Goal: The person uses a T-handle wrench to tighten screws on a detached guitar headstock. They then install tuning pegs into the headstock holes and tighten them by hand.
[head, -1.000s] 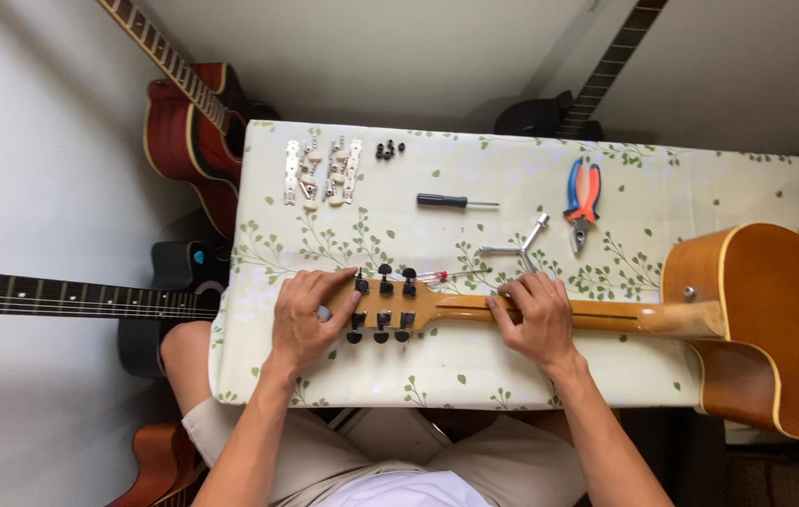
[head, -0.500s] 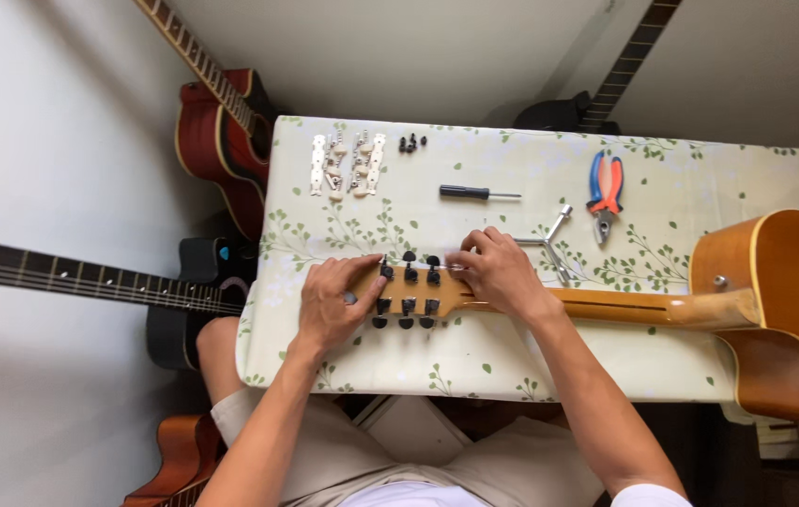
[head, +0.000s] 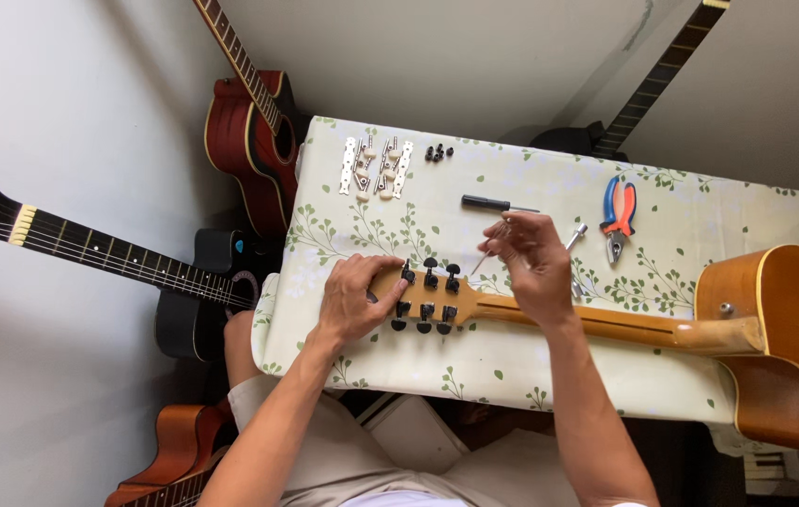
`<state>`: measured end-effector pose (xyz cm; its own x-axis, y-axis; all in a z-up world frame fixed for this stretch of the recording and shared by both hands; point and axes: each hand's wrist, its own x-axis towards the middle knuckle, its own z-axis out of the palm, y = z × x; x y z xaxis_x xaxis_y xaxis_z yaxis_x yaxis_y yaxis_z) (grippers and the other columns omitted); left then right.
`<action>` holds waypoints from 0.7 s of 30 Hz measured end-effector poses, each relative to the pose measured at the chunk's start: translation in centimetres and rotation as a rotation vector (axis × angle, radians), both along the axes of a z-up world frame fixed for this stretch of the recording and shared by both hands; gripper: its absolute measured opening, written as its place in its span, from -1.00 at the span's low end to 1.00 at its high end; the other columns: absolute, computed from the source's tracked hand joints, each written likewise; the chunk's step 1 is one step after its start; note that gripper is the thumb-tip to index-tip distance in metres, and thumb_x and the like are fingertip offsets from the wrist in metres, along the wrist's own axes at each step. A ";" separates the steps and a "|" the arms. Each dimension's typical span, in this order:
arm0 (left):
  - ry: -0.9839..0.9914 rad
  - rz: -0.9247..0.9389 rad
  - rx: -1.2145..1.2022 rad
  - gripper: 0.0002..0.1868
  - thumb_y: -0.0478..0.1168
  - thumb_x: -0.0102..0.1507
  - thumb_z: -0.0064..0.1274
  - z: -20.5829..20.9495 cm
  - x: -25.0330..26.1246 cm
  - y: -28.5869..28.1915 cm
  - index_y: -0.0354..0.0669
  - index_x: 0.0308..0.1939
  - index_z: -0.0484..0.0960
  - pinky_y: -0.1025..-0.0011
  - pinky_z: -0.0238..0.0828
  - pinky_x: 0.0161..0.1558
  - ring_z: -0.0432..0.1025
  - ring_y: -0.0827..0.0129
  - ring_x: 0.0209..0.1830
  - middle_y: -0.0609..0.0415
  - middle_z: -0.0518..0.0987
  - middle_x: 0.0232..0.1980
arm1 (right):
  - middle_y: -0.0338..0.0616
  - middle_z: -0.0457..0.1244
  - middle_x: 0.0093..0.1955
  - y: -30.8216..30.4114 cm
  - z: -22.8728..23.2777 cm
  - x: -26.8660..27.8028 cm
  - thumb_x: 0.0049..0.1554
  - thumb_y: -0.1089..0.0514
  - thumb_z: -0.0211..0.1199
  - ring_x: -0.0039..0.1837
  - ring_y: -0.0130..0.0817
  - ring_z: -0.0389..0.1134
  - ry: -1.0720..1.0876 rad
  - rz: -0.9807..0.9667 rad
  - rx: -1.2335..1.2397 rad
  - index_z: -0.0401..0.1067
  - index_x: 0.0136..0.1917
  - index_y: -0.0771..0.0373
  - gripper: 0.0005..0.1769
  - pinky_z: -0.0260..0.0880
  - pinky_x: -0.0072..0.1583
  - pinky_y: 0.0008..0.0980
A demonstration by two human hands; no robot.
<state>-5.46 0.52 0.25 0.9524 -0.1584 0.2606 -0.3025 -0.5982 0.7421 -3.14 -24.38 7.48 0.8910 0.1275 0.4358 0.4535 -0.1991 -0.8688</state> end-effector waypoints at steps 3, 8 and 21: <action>0.021 -0.025 0.007 -0.67 0.08 0.14 0.08 0.0 0.2 0.2 0.20 -0.04 0.59 0.39 0.32 -0.14 0.47 0.35 -0.29 0.16 0.61 -0.36 | 0.08 0.28 -0.06 1.8 -0.8 0.1 0.14 0.46 0.07 -0.11 -0.19 0.41 -0.065 0.093 0.133 0.10 0.35 0.25 -0.47 0.53 -0.07 -0.27; 0.035 -0.059 0.011 -0.59 0.08 0.13 0.09 1.4 0.3 0.4 0.21 0.05 0.53 0.31 0.32 -0.10 0.47 0.27 -0.20 0.12 0.60 -0.26 | 0.09 0.27 -0.10 4.4 -3.5 0.7 0.13 0.47 0.05 -0.17 -0.15 0.42 -0.166 0.151 0.198 0.13 0.32 0.28 -0.50 0.55 -0.13 -0.22; 0.021 -0.336 -0.029 -0.79 -0.09 0.12 0.03 0.5 2.5 0.3 0.20 -0.16 0.62 0.34 0.38 -0.12 0.50 0.24 -0.17 0.18 0.61 -0.18 | 0.06 0.28 -0.23 6.3 -4.5 1.0 -0.02 0.53 0.19 -0.23 -0.15 0.42 -0.432 0.202 0.158 0.27 0.12 0.54 -0.60 0.49 -0.24 -0.28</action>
<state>-2.96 0.82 0.78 0.8537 -0.4569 0.2500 -0.4632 -0.4466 0.7655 -2.13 -18.12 2.95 0.5895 0.1817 0.7871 0.7940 0.0489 -0.6059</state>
